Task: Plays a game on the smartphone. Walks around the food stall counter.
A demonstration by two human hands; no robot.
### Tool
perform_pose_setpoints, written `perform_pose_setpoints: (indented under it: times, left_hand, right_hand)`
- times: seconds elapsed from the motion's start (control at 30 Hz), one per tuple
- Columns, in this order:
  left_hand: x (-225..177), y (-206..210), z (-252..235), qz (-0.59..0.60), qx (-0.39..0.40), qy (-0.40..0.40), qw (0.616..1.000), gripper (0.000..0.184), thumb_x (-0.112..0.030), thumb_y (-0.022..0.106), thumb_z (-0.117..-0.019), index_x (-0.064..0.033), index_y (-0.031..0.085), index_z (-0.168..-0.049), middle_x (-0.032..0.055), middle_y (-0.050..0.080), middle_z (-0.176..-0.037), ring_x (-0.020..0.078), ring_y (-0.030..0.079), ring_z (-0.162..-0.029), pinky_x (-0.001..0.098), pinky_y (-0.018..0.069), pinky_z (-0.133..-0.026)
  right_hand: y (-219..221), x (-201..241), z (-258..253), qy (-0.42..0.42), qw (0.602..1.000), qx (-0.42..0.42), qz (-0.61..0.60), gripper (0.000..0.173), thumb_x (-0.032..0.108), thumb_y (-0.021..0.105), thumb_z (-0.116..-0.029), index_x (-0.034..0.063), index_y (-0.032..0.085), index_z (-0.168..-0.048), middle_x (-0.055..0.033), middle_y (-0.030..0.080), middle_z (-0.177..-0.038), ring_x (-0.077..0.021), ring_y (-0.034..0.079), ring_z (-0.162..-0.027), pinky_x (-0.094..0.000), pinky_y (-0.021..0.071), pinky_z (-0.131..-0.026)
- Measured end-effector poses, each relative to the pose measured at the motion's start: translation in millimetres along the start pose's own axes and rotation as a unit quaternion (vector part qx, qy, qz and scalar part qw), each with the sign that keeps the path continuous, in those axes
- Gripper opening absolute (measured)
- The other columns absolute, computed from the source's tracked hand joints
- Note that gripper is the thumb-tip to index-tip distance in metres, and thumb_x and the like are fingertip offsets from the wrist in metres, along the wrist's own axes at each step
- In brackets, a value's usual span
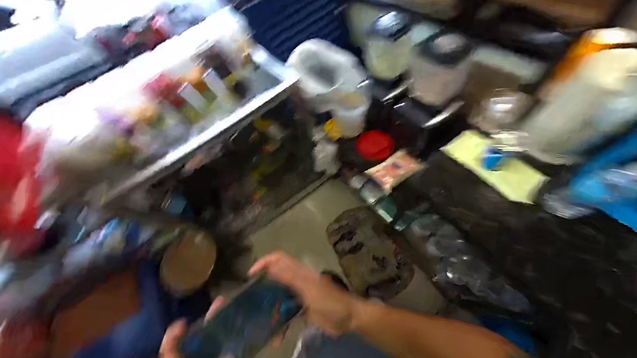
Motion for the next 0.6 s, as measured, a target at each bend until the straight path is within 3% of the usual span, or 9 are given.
perform_pose_setpoints:
  times: [0.1, 0.23, 0.43, 0.6]
  left_hand:
    - [-9.8, -16.3, 16.5, 0.064, -0.043, 0.059, 0.995, 0.076, -0.015, 0.085, -0.0796, -0.0270, 0.044, -0.143, 0.0130, 0.059, -0.144, 0.0327, 0.063, -0.126, 0.0483, 0.0582, -0.097]
    - [-24.1, -20.3, 39.8, 0.066, -0.039, 0.104, 0.992, 0.064, -0.009, 0.080, -0.0828, -0.0201, 0.047, -0.136, 0.0169, 0.061, -0.141, 0.0337, 0.061, -0.128, 0.0472, 0.0549, -0.102]
    - [-38.4, -26.9, 57.2, 0.066, -0.052, 0.141, 0.986, 0.055, -0.001, 0.074, -0.0856, -0.0150, 0.046, -0.130, 0.0210, 0.062, -0.136, 0.0351, 0.061, -0.127, 0.0470, 0.0552, -0.101]
    - [-36.8, -28.4, 62.1, 0.106, -0.052, 0.141, 0.983, 0.053, -0.002, 0.075, -0.0869, -0.0147, 0.047, -0.130, 0.0224, 0.062, -0.134, 0.0358, 0.062, -0.125, 0.0470, 0.0569, -0.098]
  right_hand:
    - [24.7, -11.7, 7.5, 0.049, 0.997, 0.060, 0.007, 0.048, 0.049, 0.037, -0.1080, 0.0170, 0.045, -0.143, -0.0107, 0.066, -0.122, -0.0252, 0.071, -0.097, -0.0417, 0.0636, -0.070]
    - [43.6, -19.3, 23.8, 0.029, 0.996, 0.088, 0.002, 0.050, 0.051, 0.046, -0.1051, 0.0198, 0.043, -0.143, -0.0135, 0.063, -0.128, -0.0289, 0.070, -0.102, -0.0418, 0.0641, -0.067]
    - [65.1, -22.8, 38.3, 0.021, 0.990, 0.137, -0.013, 0.042, 0.028, 0.051, -0.1024, 0.0223, 0.042, -0.143, -0.0154, 0.060, -0.130, -0.0321, 0.069, -0.107, -0.0456, 0.0638, -0.072]
    - [72.0, -20.0, 48.4, 0.008, 0.990, 0.135, 0.041, 0.055, 0.012, 0.060, -0.0953, 0.0227, 0.040, -0.145, -0.0140, 0.060, -0.132, -0.0310, 0.069, -0.108, -0.0452, 0.0647, -0.073]
Point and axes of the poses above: each hand's wrist, its own z-axis away from the middle knuckle, its own y-axis out of the palm, x = y × z, the point moved 10 cm from there along -z, towards the middle knuckle
